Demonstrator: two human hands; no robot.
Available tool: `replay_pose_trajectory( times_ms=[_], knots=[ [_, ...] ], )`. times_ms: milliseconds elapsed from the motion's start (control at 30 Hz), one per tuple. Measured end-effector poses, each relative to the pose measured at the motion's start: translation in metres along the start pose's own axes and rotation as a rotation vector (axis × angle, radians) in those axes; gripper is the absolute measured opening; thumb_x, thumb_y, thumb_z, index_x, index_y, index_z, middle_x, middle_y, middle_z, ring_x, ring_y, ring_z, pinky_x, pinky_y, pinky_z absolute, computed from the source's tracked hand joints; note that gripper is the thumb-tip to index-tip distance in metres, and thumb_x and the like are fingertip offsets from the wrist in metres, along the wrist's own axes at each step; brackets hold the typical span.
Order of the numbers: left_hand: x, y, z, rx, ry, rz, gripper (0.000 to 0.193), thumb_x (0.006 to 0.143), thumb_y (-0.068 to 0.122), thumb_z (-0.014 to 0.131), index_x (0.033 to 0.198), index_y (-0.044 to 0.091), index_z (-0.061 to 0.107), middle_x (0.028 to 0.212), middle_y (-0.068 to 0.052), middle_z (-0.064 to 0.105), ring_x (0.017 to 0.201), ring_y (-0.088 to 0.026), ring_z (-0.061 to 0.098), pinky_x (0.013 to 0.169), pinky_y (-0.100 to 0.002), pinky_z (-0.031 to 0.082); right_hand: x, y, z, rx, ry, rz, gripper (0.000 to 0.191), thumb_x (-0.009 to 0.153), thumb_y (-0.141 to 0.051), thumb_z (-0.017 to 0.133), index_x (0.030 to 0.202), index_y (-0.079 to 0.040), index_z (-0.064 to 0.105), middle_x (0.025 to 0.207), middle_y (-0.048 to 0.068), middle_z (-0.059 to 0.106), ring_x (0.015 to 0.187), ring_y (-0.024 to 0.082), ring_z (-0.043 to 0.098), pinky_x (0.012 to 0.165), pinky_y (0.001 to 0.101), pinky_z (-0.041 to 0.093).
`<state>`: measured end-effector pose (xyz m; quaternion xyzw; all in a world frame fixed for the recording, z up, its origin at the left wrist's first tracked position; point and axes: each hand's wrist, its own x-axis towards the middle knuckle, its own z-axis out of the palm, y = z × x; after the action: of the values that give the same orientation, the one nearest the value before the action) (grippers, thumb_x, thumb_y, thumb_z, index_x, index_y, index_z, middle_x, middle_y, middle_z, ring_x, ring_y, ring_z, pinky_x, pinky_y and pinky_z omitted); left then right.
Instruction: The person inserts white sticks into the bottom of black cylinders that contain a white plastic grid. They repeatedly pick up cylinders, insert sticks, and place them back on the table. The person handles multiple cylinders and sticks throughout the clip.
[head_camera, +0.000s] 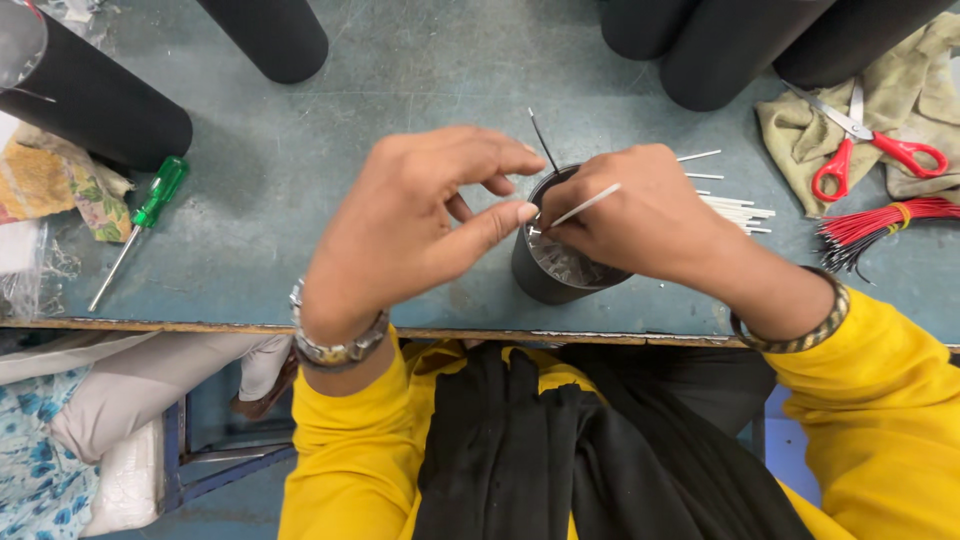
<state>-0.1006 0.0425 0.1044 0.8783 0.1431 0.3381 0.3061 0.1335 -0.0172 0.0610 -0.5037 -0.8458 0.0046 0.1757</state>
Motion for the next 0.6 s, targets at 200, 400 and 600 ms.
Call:
replay_pose_trajectory(
  times_ms=[200, 400, 600],
  knots=[
    [-0.003, 0.01, 0.028, -0.123, 0.13, -0.02, 0.027, 0.089, 0.01, 0.081, 0.114, 0.003, 0.074, 0.107, -0.01, 0.076, 0.076, -0.012, 0.073, 0.055, -0.024, 0.049, -0.001, 0.0, 0.01, -0.095, 0.022, -0.011, 0.012, 0.076, -0.02, 0.077, 0.07, -0.017, 0.068, 0.064, 0.005, 0.066, 0.064, 0.03, 0.067, 0.053, 0.0442, 0.05],
    [-0.001, 0.016, 0.054, -0.053, 0.258, 0.044, 0.018, 0.092, 0.006, 0.08, 0.109, 0.005, 0.075, 0.102, -0.01, 0.076, 0.081, -0.015, 0.072, 0.068, -0.026, 0.054, -0.004, 0.008, 0.013, 0.078, 0.066, -0.077, 0.017, 0.072, -0.021, 0.077, 0.088, -0.015, 0.072, 0.077, 0.008, 0.07, 0.071, 0.035, 0.068, 0.055, 0.0462, 0.051],
    [-0.009, 0.018, 0.071, -0.033, 0.333, -0.033, 0.018, 0.086, 0.002, 0.08, 0.103, 0.005, 0.075, 0.095, -0.009, 0.077, 0.074, -0.014, 0.07, 0.061, -0.023, 0.05, -0.012, 0.01, 0.021, 0.209, 0.076, 0.005, 0.022, 0.077, -0.023, 0.074, 0.098, -0.017, 0.074, 0.091, 0.007, 0.074, 0.085, 0.034, 0.07, 0.067, 0.046, 0.055]
  ],
)
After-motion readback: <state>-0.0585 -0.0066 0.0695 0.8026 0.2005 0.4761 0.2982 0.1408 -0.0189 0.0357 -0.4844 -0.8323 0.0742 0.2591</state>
